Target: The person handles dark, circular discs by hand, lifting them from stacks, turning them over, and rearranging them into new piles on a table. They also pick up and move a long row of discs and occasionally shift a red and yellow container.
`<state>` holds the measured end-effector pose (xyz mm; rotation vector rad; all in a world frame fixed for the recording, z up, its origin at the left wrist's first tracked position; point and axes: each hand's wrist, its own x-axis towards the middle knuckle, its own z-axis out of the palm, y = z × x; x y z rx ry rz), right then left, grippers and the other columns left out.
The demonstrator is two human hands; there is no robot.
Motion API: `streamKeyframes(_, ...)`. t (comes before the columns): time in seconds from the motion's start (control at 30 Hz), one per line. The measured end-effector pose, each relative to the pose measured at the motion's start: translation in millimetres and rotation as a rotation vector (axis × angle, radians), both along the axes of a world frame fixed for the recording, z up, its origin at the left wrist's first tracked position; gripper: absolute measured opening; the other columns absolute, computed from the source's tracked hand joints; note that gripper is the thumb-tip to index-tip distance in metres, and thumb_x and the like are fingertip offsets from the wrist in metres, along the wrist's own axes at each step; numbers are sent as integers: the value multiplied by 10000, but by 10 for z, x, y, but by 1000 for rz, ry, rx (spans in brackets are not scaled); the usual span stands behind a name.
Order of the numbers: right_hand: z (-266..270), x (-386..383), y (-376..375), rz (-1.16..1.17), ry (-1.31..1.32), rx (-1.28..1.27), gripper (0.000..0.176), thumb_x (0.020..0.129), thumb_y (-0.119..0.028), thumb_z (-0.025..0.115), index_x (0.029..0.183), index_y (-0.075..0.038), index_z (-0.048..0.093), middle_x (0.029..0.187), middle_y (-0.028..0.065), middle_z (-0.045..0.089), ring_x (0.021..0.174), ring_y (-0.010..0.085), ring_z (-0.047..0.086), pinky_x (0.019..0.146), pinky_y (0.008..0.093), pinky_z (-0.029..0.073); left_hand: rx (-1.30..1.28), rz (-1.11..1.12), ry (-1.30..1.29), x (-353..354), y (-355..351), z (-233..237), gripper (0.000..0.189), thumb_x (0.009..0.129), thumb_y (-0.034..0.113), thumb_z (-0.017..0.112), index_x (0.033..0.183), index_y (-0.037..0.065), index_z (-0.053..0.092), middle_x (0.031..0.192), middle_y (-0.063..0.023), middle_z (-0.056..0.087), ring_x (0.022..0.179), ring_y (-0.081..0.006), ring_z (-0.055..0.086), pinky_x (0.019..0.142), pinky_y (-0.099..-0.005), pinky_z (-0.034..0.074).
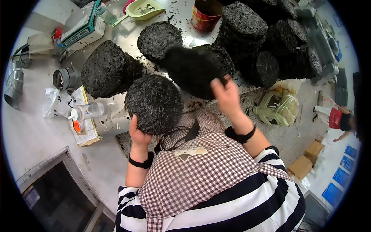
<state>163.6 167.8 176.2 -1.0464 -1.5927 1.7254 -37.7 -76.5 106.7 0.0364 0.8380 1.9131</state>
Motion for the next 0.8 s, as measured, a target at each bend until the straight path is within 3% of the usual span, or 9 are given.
streamKeyframes(0.13, -398, 329, 697, -205, 104, -224, 229, 1007, -136, 584, 1167, 25, 611, 1045, 45, 678, 913, 117, 638, 765, 287, 539, -14, 133, 7, 100, 109, 179, 561, 1002, 366, 519, 1430, 10, 455, 1387, -135, 562, 1260, -321, 557, 1091, -496, 434)
streamKeyframes(0.23, -449, 431, 782, -158, 177, -398, 233, 1016, -135, 570, 1186, 23, 588, 1103, 78, 678, 948, 158, 665, 800, 330, 566, -167, 80, 617, 284, 450, 420, 583, 934, 252, 655, 1422, 1, 457, 1405, -131, 532, 1323, -312, 496, 1115, -505, 401)
streamKeyframes(0.27, -415, 418, 737, -131, 175, -433, 232, 1019, -140, 567, 1187, 19, 588, 1099, 78, 678, 946, 163, 668, 798, 331, 567, -69, 118, 963, 324, 645, 463, 633, 876, 222, 720, 1419, 17, 466, 1417, -128, 515, 1357, -312, 458, 1134, -521, 371)
streamKeyframes(0.37, -543, 407, 718, -85, 189, -596, 279, 1038, -219, 547, 1203, 2, 590, 1106, 63, 676, 965, 171, 670, 814, 323, 571, -86, -223, 1934, 445, 1381, 814, 812, 723, 291, 857, 1419, 89, 492, 1460, -115, 472, 1432, -324, 365, 1184, -551, 279)
streamKeyframes(0.47, -232, 368, 640, -173, 190, -523, 352, 1035, -252, 555, 1258, 20, 564, 1188, 82, 655, 1037, 170, 648, 856, 310, 543, -114, -576, 2142, 687, 1762, 334, 915, 660, 411, 860, 1466, 192, 485, 1526, -85, 436, 1463, -270, 340, 1215, -574, 177)
streamKeyframes(0.57, -353, 522, 699, -156, -20, -240, 395, 1010, -217, 593, 1305, 40, 533, 1243, 103, 637, 1067, 184, 636, 884, 316, 527, -47, -545, 2091, 743, 1847, 125, 818, 764, 396, 800, 1484, 205, 463, 1548, -60, 423, 1447, -247, 372, 1201, -582, 200)
streamKeyframes(0.7, -550, 661, 735, -232, -341, 421, 402, 952, -144, 652, 1316, -6, 552, 1194, 128, 627, 1018, 204, 640, 877, 319, 526, -149, -491, 2111, 775, 1938, -14, 762, 806, 363, 776, 1467, 146, 466, 1516, -58, 452, 1419, -234, 405, 1191, -564, 231)
streamKeyframes(0.77, -713, 798, 889, -282, -373, 499, 345, 952, -139, 648, 1267, -9, 590, 1185, 121, 631, 996, 197, 640, 854, 330, 533, -218, -445, 2109, 791, 2007, -47, 750, 813, 348, 774, 1449, 95, 467, 1486, -71, 475, 1401, -228, 424, 1191, -550, 240)
streamKeyframes(0.8, -926, 866, 972, -306, -315, 400, 309, 955, -153, 655, 1222, -4, 614, 1154, 122, 633, 971, 194, 641, 823, 333, 535, -204, -400, 2047, 800, 2028, -59, 786, 793, 356, 798, 1423, 29, 461, 1406, -123, 497, 1344, -286, 446, 1167, -533, 277)
